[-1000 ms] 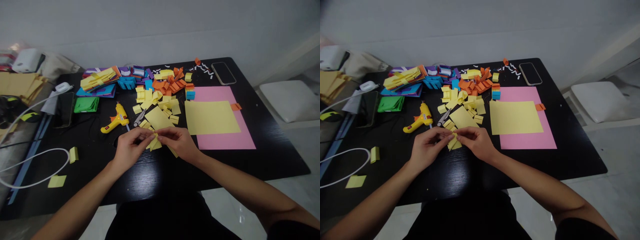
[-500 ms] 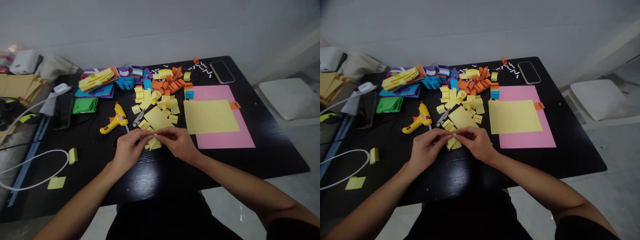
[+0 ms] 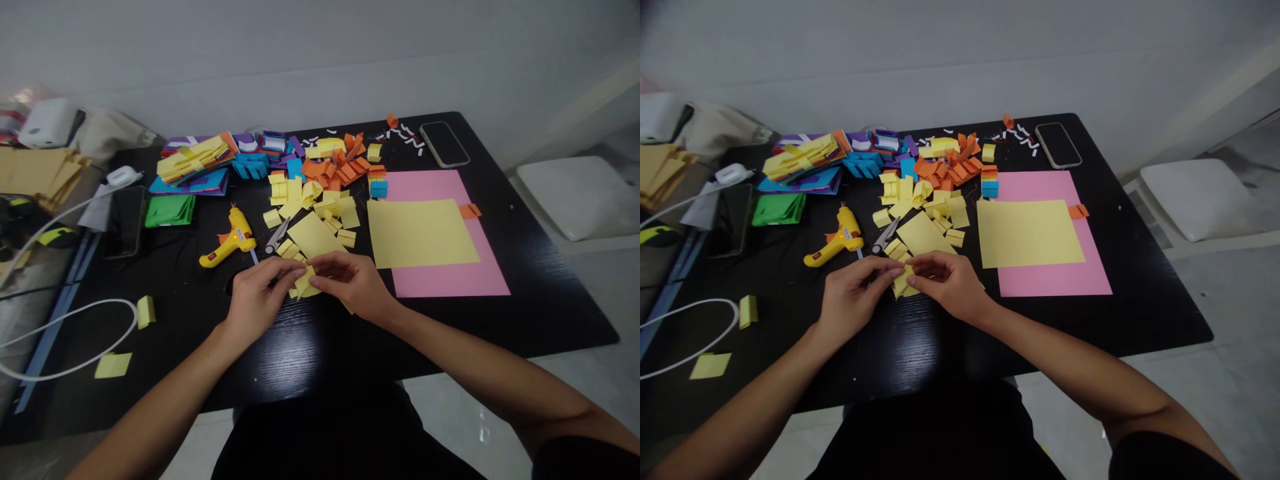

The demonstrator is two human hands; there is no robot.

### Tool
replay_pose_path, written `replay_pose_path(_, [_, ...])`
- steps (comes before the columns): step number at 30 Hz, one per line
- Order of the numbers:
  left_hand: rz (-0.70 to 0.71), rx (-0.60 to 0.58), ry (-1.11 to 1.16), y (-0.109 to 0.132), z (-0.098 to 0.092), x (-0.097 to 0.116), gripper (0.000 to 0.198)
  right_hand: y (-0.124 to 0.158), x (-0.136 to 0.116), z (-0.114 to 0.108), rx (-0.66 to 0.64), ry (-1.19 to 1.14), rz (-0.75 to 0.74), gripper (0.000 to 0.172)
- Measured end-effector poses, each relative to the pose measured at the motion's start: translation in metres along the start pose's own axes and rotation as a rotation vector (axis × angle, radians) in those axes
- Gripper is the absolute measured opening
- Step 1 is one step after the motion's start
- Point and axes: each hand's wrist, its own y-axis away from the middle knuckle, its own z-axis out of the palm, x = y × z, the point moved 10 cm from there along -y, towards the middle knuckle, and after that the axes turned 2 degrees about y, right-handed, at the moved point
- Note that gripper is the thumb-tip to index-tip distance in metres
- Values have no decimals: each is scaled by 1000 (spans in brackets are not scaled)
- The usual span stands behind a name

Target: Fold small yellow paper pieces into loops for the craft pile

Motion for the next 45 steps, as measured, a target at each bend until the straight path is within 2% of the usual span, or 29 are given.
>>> replay_pose_path(8, [-28,-9,-6,0,1,-1,9,0,0,-6,58,29,-26,22])
replay_pose_path(14, [-19,-12,4,-1,2,-1,9,1,-2,-4,45,60,-49,22])
replay_pose_path(20, [13,-22,0,-1,3,4,10,2,-6,-4,57,68,-86,15])
replay_pose_path(28, [-30,-59,95,1,9,-3,15,0,-7,-8,69,85,-84,17])
replay_pose_path(32, [-74,-29,160,0,8,-9,13,0,-6,-8,72,75,-87,15])
replay_pose_path(41, [-28,5,128,0,1,-2,10,-2,-1,-7,47,88,-42,22])
replay_pose_path(45, [-90,18,195,-1,2,-6,8,-4,0,-6,29,135,-16,18])
